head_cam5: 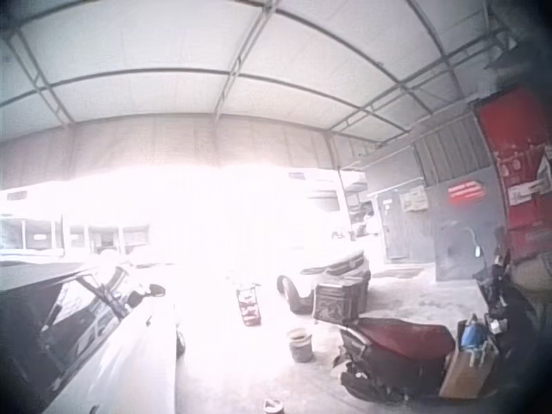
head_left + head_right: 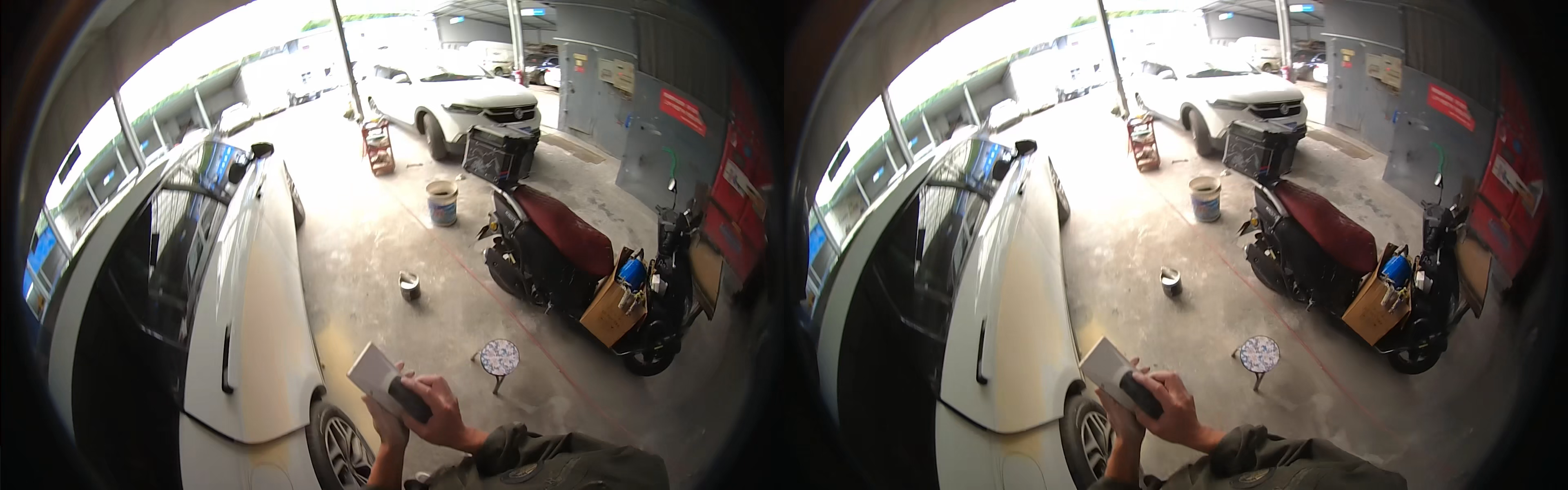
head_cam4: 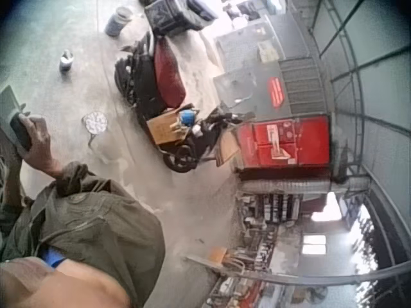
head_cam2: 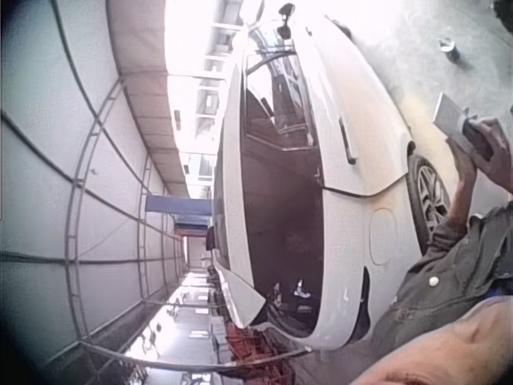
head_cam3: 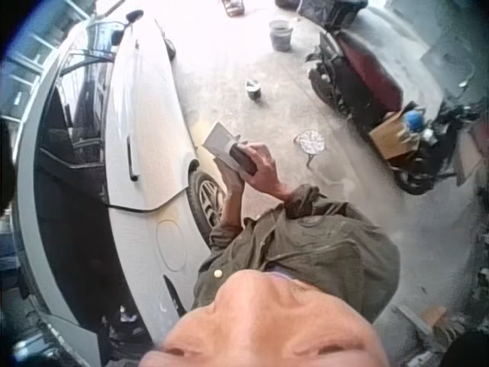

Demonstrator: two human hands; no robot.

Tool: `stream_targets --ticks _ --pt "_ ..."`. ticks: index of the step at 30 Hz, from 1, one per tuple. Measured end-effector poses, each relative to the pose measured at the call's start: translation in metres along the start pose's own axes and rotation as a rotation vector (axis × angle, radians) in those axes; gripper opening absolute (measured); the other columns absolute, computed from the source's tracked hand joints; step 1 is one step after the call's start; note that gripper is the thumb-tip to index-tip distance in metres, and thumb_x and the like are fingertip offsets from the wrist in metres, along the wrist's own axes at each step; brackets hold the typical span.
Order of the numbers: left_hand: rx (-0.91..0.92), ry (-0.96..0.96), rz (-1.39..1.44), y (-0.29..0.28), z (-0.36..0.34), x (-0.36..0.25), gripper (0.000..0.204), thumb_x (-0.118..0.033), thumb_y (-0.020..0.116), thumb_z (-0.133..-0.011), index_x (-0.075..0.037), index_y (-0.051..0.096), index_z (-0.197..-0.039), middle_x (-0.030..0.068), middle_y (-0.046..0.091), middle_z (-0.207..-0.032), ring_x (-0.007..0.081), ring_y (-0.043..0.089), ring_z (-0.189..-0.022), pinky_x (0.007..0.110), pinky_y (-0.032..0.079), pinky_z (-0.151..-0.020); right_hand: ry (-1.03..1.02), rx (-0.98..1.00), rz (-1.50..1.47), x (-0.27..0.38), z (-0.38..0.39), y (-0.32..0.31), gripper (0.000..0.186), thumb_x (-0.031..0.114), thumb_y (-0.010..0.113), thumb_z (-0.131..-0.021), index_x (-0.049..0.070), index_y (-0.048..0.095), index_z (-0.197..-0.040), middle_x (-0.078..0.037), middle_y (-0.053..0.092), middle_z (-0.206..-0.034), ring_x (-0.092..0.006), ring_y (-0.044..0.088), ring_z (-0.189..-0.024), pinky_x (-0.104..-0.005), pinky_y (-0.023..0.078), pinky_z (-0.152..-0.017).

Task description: The person sands the side panel of a white car using a sanding block. They work on the door area and the rear quarter panel, moving the block in smooth strokes to smooth the surface.

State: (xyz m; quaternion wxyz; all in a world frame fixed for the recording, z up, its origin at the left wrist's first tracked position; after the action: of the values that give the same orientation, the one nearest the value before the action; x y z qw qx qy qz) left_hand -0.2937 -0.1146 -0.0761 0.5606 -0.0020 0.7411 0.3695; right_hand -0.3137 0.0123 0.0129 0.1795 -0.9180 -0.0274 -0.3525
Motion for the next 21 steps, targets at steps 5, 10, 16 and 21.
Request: stream_targets --ticks 5,10,16,21 --pt "0.088 0.025 -0.053 0.008 0.002 -0.004 0.096 -0.079 0.023 -0.095 -0.003 0.031 -0.153 0.0187 0.047 -0.149 0.0333 0.054 -0.128 0.045 0.046 -0.108 0.015 -0.045 -0.049 -0.008 0.009 -0.001 0.063 0.014 0.082 -0.072 0.006 0.060 -0.132 -0.017 0.061 -0.112 -0.0341 0.063 -0.098 -0.0410 0.053 -0.083" --pt "0.177 -0.001 -0.136 0.033 0.000 -0.017 0.096 -0.079 0.023 -0.095 -0.005 0.025 -0.156 0.0202 0.044 -0.151 0.0335 0.047 -0.136 0.045 0.036 -0.116 0.050 -0.031 -0.128 -0.021 0.005 -0.006 0.063 0.014 0.081 -0.077 0.005 0.057 -0.134 -0.017 0.060 -0.115 -0.0335 0.063 -0.103 -0.0401 0.053 -0.087" --pt "0.251 -0.014 -0.328 0.002 -0.005 -0.019 0.095 -0.075 0.026 -0.097 -0.003 0.018 -0.158 0.0219 0.031 -0.158 0.0343 0.034 -0.144 0.045 0.025 -0.120 0.181 0.115 -0.452 -0.037 0.001 -0.003 0.057 0.006 0.071 -0.088 0.004 0.051 -0.142 -0.016 0.056 -0.129 -0.0274 0.058 -0.117 -0.0355 0.047 -0.099" --pt "0.171 0.181 -0.719 0.015 0.011 -0.043 0.097 -0.072 0.030 -0.097 0.003 0.013 -0.158 0.0275 0.020 -0.160 0.0406 0.021 -0.148 0.047 0.017 -0.121 0.448 0.353 -0.794 -0.054 0.018 0.039 0.056 0.014 0.062 -0.097 0.004 0.044 -0.149 -0.016 0.053 -0.135 -0.0260 0.053 -0.126 -0.0357 0.042 -0.107"
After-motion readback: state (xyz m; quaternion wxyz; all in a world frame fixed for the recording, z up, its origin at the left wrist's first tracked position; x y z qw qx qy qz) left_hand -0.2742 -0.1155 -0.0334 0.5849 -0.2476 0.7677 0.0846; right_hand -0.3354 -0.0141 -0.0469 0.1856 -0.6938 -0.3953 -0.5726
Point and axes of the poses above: each hand's wrist, its own z-axis away from the middle knuckle, its own y-axis out of the palm, x = y × z, the point moved 9 cm from there along -z, towards the middle knuckle
